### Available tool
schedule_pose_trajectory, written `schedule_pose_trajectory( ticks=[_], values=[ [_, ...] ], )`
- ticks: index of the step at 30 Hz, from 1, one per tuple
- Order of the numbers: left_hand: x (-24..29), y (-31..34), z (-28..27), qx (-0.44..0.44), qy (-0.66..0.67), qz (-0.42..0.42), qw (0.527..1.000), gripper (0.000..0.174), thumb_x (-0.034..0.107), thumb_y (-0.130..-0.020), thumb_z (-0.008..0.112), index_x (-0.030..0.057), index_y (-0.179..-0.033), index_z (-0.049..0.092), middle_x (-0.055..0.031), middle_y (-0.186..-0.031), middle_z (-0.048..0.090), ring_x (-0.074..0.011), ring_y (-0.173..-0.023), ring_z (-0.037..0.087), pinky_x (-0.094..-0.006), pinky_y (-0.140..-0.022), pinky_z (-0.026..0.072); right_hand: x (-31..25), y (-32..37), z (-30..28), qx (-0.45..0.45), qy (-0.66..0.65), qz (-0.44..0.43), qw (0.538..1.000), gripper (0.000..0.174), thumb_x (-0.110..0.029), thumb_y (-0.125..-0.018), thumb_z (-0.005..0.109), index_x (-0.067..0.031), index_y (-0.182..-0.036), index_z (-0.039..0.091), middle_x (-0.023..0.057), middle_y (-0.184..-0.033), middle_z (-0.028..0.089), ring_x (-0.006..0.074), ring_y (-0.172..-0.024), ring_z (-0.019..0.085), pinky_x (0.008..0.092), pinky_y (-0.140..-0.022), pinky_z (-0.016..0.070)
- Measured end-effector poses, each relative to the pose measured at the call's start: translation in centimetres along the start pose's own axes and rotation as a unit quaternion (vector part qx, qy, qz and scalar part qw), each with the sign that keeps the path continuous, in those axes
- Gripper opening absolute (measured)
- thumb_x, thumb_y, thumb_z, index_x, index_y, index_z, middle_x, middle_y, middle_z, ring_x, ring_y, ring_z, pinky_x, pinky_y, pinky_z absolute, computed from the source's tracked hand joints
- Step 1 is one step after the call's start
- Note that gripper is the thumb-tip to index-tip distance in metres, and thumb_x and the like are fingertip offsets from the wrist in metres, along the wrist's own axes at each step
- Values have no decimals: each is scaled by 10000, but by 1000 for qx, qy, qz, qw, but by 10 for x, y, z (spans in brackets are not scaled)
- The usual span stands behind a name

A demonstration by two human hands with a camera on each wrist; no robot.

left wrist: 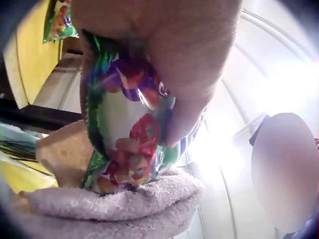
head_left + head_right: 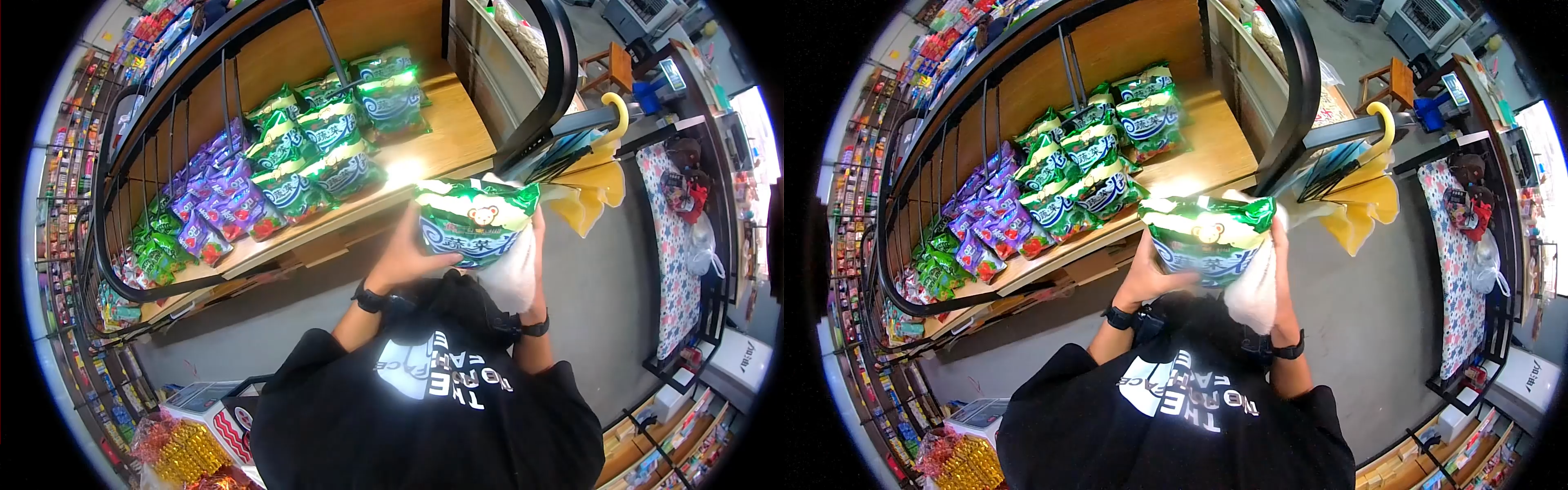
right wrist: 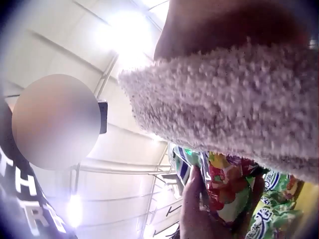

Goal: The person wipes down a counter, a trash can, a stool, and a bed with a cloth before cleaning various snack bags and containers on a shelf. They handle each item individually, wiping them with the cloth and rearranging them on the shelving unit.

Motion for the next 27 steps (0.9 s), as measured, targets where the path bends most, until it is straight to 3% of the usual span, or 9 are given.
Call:
schedule_pose_trajectory(
  ticks=[3,5,8,11,14,18,19,24,27],
  values=[
    [-4,0,-1,-8,-17,-2,1000,1055,77,-648,932,24,-1496,307,-99,-1396,509,-217,-1259,524,-373,-1085,417,5,-2,-1,-57,-65,40,995,1053,-129,-796,834,-36,-1584,141,165,-1525,397,276,-1357,466,410,-1143,365],
    [-4,0,-1,-14,-20,3,1000,1051,75,-650,930,22,-1495,308,-101,-1396,510,-218,-1264,522,-373,-1087,416,9,-4,-2,-78,-19,43,996,1119,-110,-719,890,-22,-1577,176,165,-1512,419,265,-1347,478,406,-1134,377],
    [-12,2,-9,14,-47,16,999,1044,78,-654,928,24,-1494,310,-102,-1386,518,-220,-1262,525,-376,-1085,420,17,-4,-7,-101,46,65,992,1044,-102,-726,883,-2,-1552,252,166,-1464,475,243,-1321,503,398,-1108,408],
    [-16,4,-18,92,60,-4,994,987,177,-711,897,3,-1495,323,-147,-1396,520,-245,-1307,490,-386,-1113,377,19,6,0,-140,88,51,985,888,-87,-746,863,15,-1480,374,152,-1379,558,210,-1254,560,377,-1067,450],
    [6,-3,-1,46,-9,67,997,998,172,-726,890,-13,-1502,292,-149,-1395,506,-240,-1316,471,-384,-1112,379,50,13,-25,-60,15,145,988,745,-62,-767,833,12,-1410,463,125,-1298,615,189,-1159,615,342,-1004,494],
    [5,-7,-3,92,15,98,991,993,138,-757,867,-11,-1519,250,-134,-1430,459,-227,-1341,432,-378,-1131,357,57,9,-62,57,-1,107,993,569,-11,-792,782,15,-1311,551,102,-1206,653,167,-1060,646,315,-950,519],
    [-13,-12,-9,104,107,49,988,983,123,-763,864,-6,-1520,251,-129,-1431,461,-225,-1338,437,-381,-1140,345,51,9,-64,64,1,87,994,546,-2,-797,771,18,-1300,558,100,-1196,653,165,-1051,647,313,-943,523],
    [-56,-46,-70,184,-8,37,982,728,62,-854,768,51,-1435,329,-125,-1308,557,-243,-1178,587,-402,-1010,519,40,22,-107,103,-12,57,993,351,-82,-886,665,-34,-1222,577,128,-1198,628,230,-1084,629,361,-940,531],
    [-94,-73,-96,253,38,12,967,866,84,-816,812,27,-1514,302,-112,-1352,535,-186,-1217,550,-335,-1022,466,58,32,-148,118,8,97,988,304,-123,-905,633,-71,-1196,561,136,-1183,614,255,-1066,628,382,-918,541]
  ],
)
Point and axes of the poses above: each hand's wrist, its own y-axis away from the middle knuckle, its own z-axis out of the palm, x = y × z, the point moved 10 cm from there along -y, towards the middle knuckle
